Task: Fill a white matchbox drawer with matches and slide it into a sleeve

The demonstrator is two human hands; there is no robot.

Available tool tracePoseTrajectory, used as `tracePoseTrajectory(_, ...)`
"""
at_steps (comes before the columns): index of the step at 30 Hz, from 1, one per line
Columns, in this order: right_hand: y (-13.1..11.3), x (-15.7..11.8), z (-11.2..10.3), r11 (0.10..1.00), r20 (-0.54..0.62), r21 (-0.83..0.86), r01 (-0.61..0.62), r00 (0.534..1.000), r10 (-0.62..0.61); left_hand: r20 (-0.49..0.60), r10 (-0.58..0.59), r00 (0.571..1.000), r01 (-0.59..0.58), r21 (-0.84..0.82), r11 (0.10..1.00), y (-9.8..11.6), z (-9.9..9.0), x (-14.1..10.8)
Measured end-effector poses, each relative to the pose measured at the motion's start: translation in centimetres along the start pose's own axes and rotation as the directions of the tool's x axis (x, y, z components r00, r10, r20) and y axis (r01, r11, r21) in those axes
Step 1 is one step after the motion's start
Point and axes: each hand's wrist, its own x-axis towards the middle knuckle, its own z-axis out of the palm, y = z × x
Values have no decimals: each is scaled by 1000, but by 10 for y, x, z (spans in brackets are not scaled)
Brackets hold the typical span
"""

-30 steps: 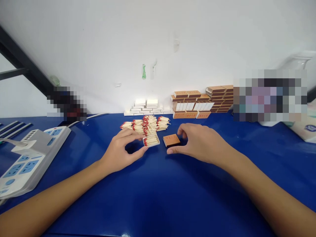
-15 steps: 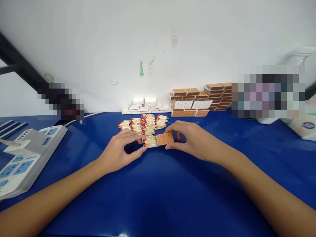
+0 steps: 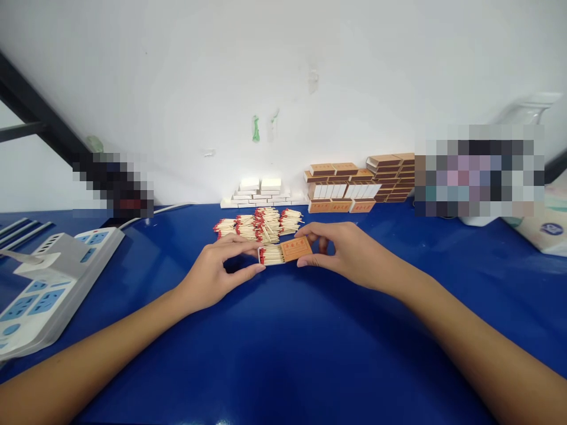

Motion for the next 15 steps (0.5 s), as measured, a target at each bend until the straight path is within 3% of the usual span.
tracePoseTrajectory(15,-3,-1,-1,1000,-88,-8,19,996,-19,-48,-165,985,154,-174,973,3,-1,3)
